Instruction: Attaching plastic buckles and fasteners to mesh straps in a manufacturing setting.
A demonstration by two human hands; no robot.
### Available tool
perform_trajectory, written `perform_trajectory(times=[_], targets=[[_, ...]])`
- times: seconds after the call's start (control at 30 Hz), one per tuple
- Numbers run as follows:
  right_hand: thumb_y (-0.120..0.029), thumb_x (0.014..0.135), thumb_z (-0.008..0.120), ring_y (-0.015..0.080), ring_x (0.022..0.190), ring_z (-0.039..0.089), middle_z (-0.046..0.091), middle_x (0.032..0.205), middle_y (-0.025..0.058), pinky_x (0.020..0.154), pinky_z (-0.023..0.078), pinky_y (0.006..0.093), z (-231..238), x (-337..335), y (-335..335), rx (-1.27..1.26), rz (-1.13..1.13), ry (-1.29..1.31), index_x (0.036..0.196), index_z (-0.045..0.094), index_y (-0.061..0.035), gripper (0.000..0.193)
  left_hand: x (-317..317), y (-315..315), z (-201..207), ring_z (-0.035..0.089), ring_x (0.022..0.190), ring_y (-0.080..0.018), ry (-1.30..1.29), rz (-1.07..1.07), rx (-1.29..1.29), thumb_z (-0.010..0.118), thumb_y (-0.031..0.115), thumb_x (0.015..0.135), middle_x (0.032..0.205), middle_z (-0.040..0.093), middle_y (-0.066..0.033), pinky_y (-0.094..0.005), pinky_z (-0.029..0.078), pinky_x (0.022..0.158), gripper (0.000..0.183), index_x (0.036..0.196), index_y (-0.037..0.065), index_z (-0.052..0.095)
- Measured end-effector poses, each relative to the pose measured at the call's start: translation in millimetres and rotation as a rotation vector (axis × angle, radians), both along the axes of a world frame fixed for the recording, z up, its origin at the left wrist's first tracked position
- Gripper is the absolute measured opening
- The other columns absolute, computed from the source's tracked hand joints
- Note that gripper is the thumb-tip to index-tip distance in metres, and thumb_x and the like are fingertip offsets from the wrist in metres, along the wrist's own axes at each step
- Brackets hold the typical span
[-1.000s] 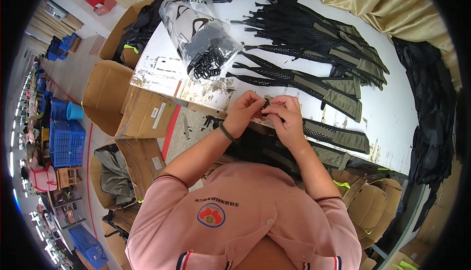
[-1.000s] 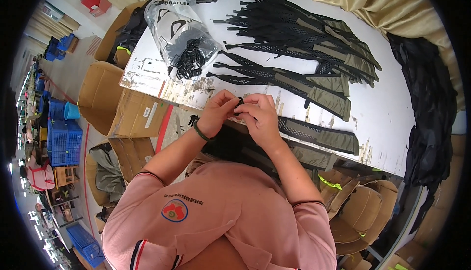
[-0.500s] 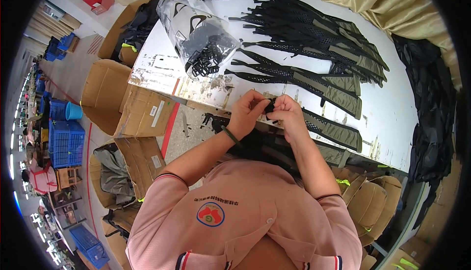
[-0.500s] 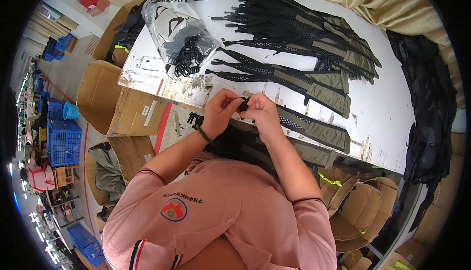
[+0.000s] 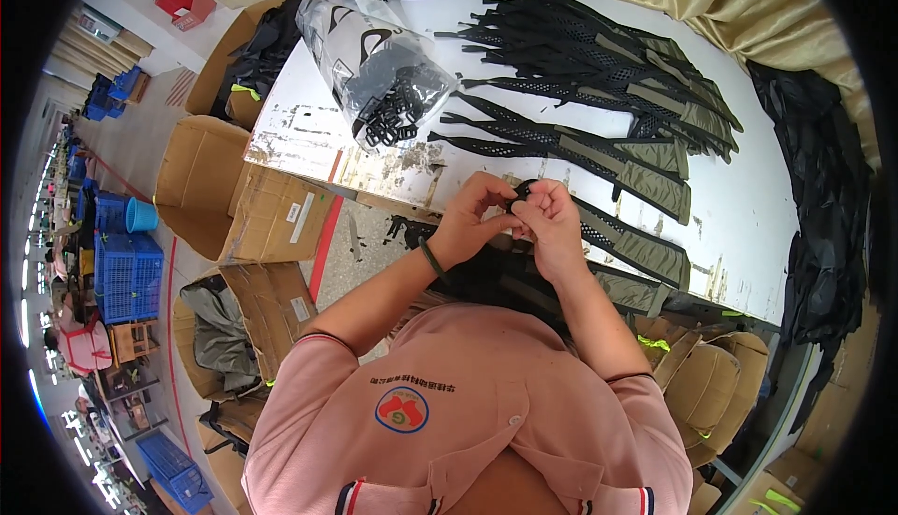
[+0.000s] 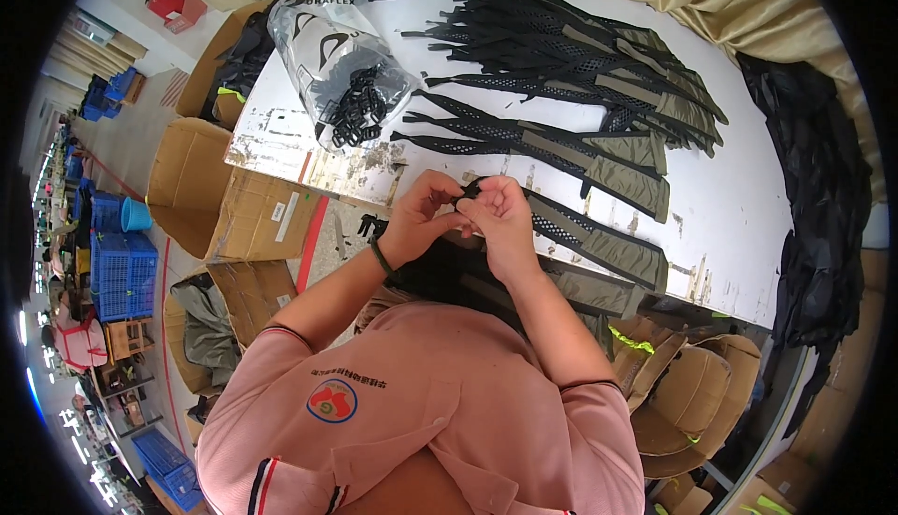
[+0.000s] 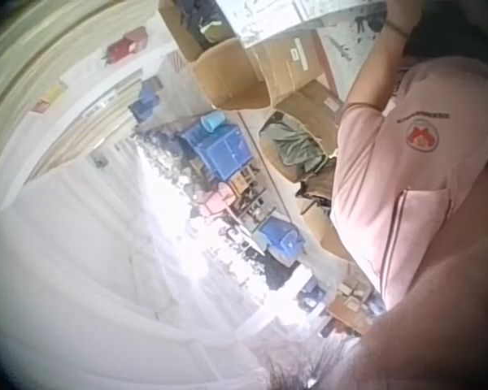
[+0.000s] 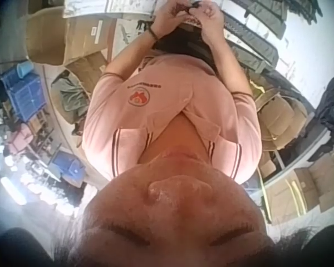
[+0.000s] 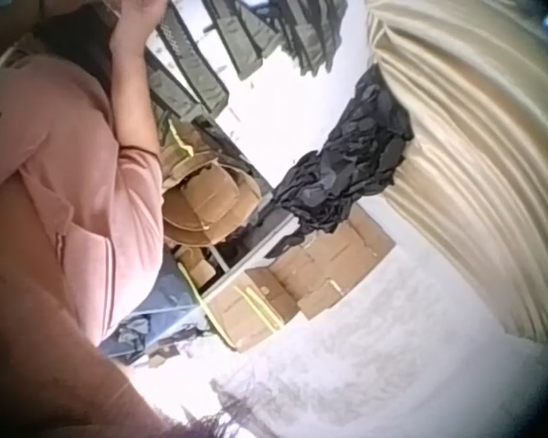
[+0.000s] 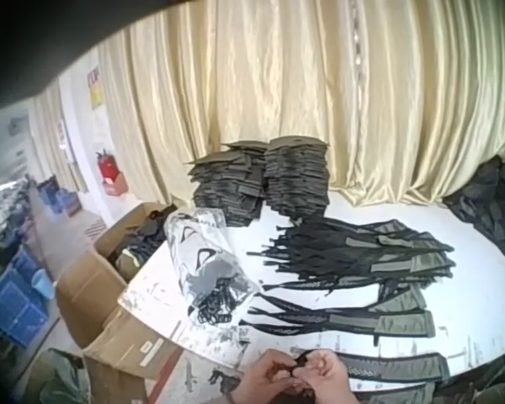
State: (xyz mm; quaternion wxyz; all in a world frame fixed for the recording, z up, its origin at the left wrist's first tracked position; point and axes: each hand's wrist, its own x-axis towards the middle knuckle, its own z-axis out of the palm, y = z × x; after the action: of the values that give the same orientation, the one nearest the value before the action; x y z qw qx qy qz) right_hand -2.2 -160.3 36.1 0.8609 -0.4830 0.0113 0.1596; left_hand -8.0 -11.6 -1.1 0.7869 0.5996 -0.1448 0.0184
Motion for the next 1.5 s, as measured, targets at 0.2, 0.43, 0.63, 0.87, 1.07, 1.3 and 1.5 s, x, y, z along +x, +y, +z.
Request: perform_trajectory(times=[0.2, 0.43, 0.63, 0.87, 1.07, 1.3, 1.5], targets=[[-0.014, 0.089, 0.059, 0.0064, 0.061, 0.042, 0.054, 0.076, -0.0030, 0.057, 0.035, 0.0182, 5, 22, -21, -0.598, 0.097, -0.328, 0.100, 0.060, -0.0022, 0.016, 4, 8, 14, 0.054, 0.084, -0.0159, -0.197, 0.026, 0.371, 0.067, -0.005, 0.074, 0.092, 0.052, -0.0042, -0.0266, 0.046, 0.074, 0.029, 0.099, 0.007, 0.056], [-0.013, 0.086, 0.061, 0.0059, 0.065, 0.047, 0.054, 0.070, 0.0008, 0.059, 0.040, 0.0205, 10, 27, -21, -0.497, 0.231, -0.272, 0.096, 0.061, -0.0027, 0.015, -10, 5, 13, 0.055, 0.077, -0.0142, 0.005, -0.152, 0.287, 0.065, -0.003, 0.078, 0.090, 0.053, -0.0032, -0.0256, 0.047, 0.071, 0.025, 0.099, 0.006, 0.054], [-0.016, 0.077, 0.069, 0.0160, 0.075, 0.056, 0.057, 0.083, 0.0072, 0.067, 0.046, 0.0282, 8, 60, -61, -1.100, 0.082, -0.627, 0.098, 0.060, -0.0065, 0.024, -49, 40, 21, 0.059, 0.071, -0.0146, 0.658, -0.333, -0.295, 0.064, 0.012, 0.084, 0.085, 0.054, -0.0031, -0.0267, 0.049, 0.060, 0.023, 0.099, 0.005, 0.048], [-0.010, 0.073, 0.068, 0.0278, 0.089, 0.054, 0.055, 0.089, 0.0093, 0.078, 0.044, 0.0381, -34, 93, -113, -1.735, -0.062, -0.909, 0.101, 0.059, -0.0090, 0.030, -57, 96, 21, 0.056, 0.064, -0.0138, 0.213, 0.043, 1.269, 0.061, 0.020, 0.088, 0.082, 0.058, -0.0041, -0.0269, 0.047, 0.054, 0.025, 0.106, 0.006, 0.049], [-0.002, 0.073, 0.063, 0.0265, 0.078, 0.051, 0.052, 0.080, 0.0079, 0.070, 0.041, 0.0360, -2, 67, -93, -1.532, -0.119, -1.149, 0.097, 0.064, -0.0074, 0.025, -1, 39, 13, 0.058, 0.067, -0.0141, 0.761, -0.288, -0.076, 0.057, 0.026, 0.091, 0.087, 0.060, -0.0043, -0.0263, 0.048, 0.062, 0.033, 0.117, 0.005, 0.052], [0.001, 0.067, 0.064, 0.0241, 0.077, 0.052, 0.053, 0.077, 0.0065, 0.071, 0.041, 0.0347, 10, 17, -138, -1.571, 0.031, -1.108, 0.091, 0.068, -0.0069, 0.025, 43, 32, -32, 0.062, 0.070, -0.0114, 0.727, 0.080, -0.526, 0.059, 0.017, 0.090, 0.081, 0.061, -0.0004, -0.0245, 0.052, 0.064, 0.014, 0.099, 0.008, 0.058], [-0.008, 0.067, 0.070, 0.0269, 0.091, 0.055, 0.060, 0.092, 0.0084, 0.080, 0.042, 0.0369, 5, 7, -160, -1.845, 0.191, -0.726, 0.094, 0.068, -0.0083, 0.027, 28, 36, -30, 0.061, 0.068, -0.0113, 0.652, 0.165, -0.188, 0.061, 0.009, 0.087, 0.079, 0.061, -0.0028, -0.0236, 0.051, 0.061, 0.007, 0.090, 0.005, 0.056]])
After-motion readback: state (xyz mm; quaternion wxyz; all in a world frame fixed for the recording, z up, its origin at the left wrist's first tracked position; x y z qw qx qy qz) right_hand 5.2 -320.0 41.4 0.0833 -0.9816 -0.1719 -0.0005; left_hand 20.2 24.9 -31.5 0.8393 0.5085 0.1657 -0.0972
